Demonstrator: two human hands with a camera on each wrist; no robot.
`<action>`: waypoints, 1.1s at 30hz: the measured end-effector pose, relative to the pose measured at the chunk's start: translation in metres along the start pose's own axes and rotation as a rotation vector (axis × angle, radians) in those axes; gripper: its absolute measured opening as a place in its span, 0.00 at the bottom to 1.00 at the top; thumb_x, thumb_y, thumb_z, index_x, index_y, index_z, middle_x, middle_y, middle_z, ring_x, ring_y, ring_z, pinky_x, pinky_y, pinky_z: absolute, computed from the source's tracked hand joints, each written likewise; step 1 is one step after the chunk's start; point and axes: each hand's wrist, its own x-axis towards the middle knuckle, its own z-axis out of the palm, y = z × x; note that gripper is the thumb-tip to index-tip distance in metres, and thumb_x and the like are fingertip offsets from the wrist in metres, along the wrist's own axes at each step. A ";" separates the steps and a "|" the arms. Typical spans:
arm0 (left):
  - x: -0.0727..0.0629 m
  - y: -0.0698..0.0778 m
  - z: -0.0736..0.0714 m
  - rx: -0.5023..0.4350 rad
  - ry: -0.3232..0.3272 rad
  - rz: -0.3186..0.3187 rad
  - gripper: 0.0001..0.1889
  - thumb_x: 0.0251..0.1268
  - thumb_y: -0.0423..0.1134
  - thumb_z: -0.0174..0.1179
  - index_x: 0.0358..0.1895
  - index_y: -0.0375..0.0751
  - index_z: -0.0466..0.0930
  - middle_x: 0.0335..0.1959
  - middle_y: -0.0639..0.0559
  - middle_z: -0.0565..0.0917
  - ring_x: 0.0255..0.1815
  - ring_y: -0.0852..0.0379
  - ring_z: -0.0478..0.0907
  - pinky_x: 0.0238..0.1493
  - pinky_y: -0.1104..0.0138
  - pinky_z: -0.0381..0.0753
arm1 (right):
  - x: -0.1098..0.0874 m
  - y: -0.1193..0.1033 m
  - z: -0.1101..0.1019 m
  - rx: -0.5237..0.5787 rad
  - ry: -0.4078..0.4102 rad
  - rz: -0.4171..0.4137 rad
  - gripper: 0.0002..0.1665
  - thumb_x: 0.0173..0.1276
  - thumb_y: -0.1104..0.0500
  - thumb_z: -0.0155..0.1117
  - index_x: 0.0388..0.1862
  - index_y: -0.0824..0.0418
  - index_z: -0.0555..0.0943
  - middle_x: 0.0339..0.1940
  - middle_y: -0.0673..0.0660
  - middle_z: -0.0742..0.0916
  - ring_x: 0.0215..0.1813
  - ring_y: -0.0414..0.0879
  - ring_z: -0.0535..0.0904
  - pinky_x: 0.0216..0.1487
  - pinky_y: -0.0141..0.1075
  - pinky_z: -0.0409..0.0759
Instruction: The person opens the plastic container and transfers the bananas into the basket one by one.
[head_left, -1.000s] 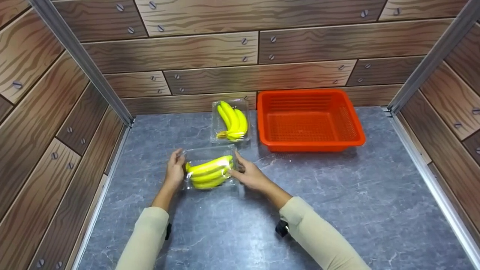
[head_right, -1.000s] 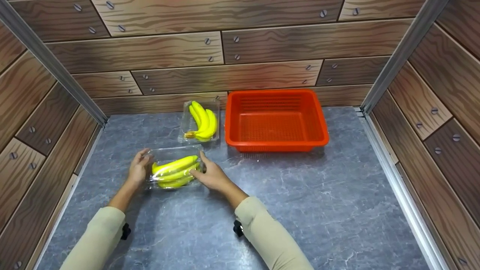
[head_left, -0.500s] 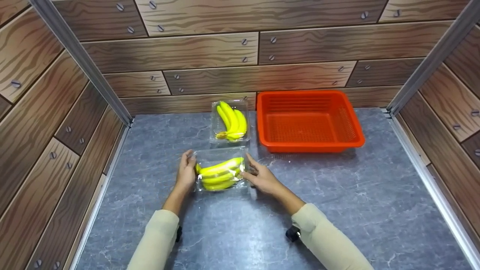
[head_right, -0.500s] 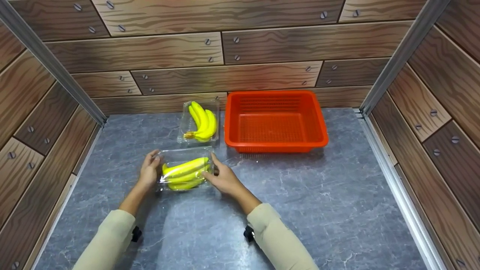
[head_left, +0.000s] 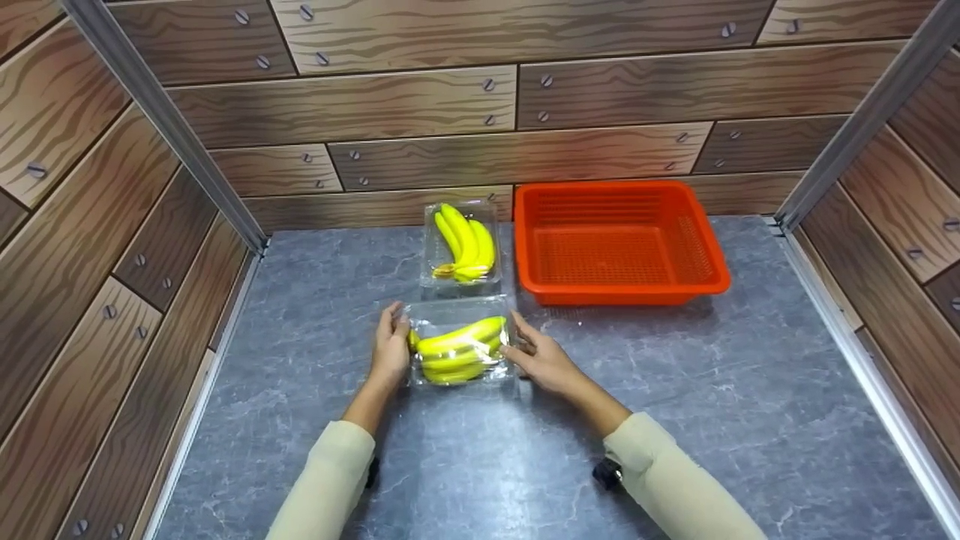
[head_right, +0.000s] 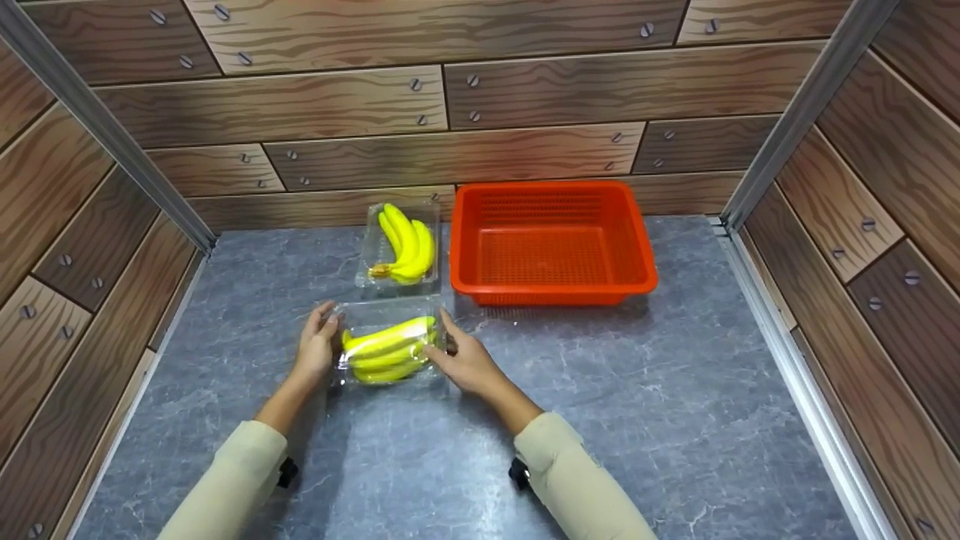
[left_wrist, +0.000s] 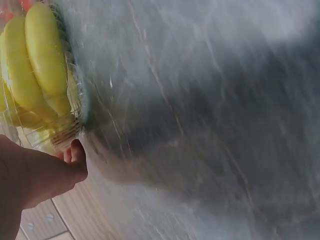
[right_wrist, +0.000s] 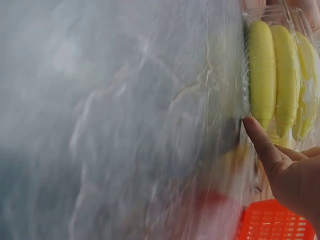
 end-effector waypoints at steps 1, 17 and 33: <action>-0.001 0.000 0.002 -0.003 0.001 -0.003 0.26 0.86 0.36 0.43 0.81 0.32 0.62 0.79 0.28 0.69 0.82 0.32 0.66 0.85 0.43 0.63 | -0.001 0.000 -0.001 0.003 0.001 0.002 0.50 0.80 0.54 0.65 0.90 0.58 0.50 0.86 0.75 0.62 0.76 0.72 0.76 0.47 0.49 0.93; -0.012 0.002 0.015 0.009 -0.016 -0.020 0.27 0.87 0.39 0.44 0.82 0.37 0.62 0.81 0.30 0.67 0.84 0.34 0.64 0.87 0.43 0.62 | -0.014 0.009 -0.014 -0.019 0.007 -0.029 0.50 0.80 0.55 0.64 0.90 0.57 0.49 0.85 0.73 0.66 0.76 0.71 0.76 0.46 0.45 0.94; -0.014 -0.001 0.024 -0.055 -0.015 0.005 0.27 0.86 0.36 0.45 0.81 0.31 0.61 0.80 0.27 0.69 0.81 0.32 0.67 0.85 0.43 0.64 | -0.019 0.012 -0.021 0.021 0.018 0.023 0.50 0.79 0.52 0.66 0.90 0.51 0.50 0.82 0.77 0.68 0.73 0.70 0.79 0.44 0.47 0.94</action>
